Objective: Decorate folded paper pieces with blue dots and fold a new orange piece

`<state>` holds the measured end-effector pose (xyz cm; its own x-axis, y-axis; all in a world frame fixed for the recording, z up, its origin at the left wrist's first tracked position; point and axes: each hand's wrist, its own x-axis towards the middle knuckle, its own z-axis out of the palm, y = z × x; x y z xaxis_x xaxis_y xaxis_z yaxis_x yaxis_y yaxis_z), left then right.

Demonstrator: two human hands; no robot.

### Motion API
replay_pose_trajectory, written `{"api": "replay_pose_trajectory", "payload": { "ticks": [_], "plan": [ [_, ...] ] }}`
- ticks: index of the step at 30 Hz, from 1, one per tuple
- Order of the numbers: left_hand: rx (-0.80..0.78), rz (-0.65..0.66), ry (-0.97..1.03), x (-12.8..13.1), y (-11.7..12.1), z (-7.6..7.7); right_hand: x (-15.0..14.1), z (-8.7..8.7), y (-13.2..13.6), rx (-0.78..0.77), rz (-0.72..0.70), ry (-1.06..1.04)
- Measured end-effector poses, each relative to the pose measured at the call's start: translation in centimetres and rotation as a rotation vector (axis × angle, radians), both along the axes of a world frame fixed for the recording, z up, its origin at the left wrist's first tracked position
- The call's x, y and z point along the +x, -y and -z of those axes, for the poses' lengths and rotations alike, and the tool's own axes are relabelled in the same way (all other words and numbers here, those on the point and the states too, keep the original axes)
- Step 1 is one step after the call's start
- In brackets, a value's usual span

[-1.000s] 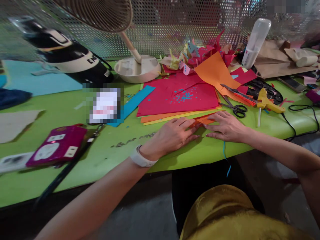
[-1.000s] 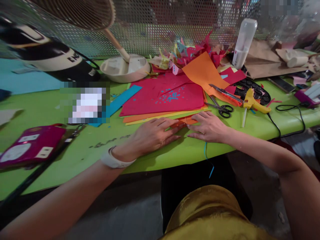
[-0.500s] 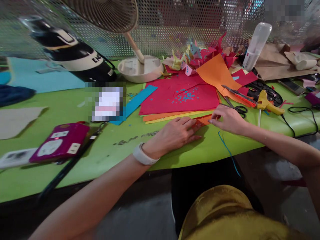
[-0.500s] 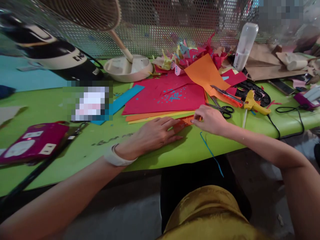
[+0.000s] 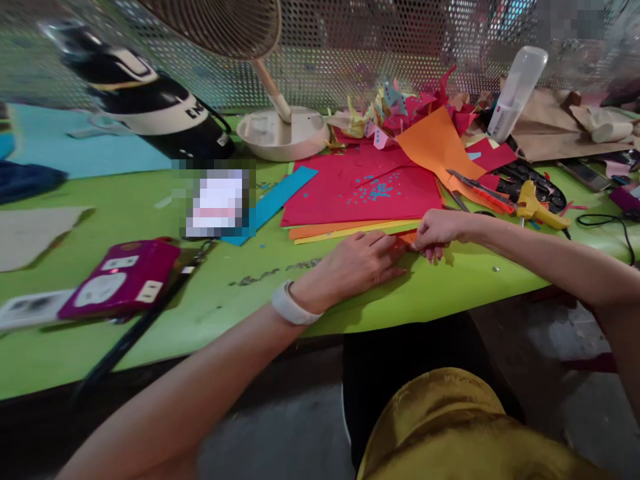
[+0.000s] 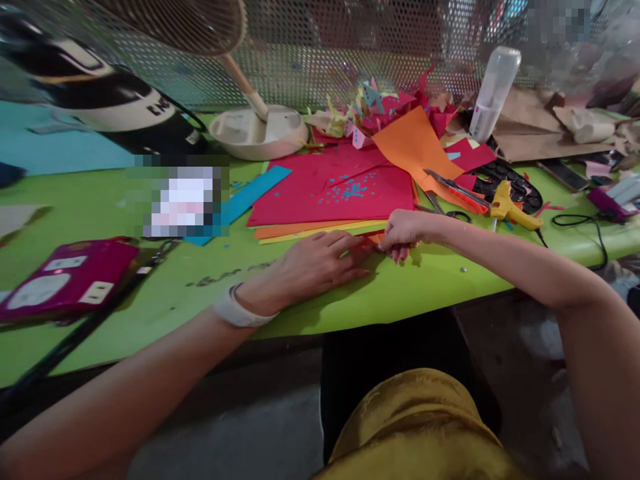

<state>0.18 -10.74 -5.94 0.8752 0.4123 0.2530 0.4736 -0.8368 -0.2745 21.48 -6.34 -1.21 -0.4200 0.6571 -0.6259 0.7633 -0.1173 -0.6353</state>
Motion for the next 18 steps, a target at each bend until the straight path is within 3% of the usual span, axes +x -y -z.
{"api": "replay_pose_trajectory", "payload": {
  "ticks": [12, 18],
  "plan": [
    [-0.034, 0.006, 0.039, -0.2, -0.2, 0.3, 1.4, 0.0, -0.1, 0.0, 0.073, -0.033],
    [-0.199, -0.005, 0.057, -0.3, -0.3, -0.7, 1.1, 0.9, -0.5, 0.004, 0.027, -0.012]
  ]
}}
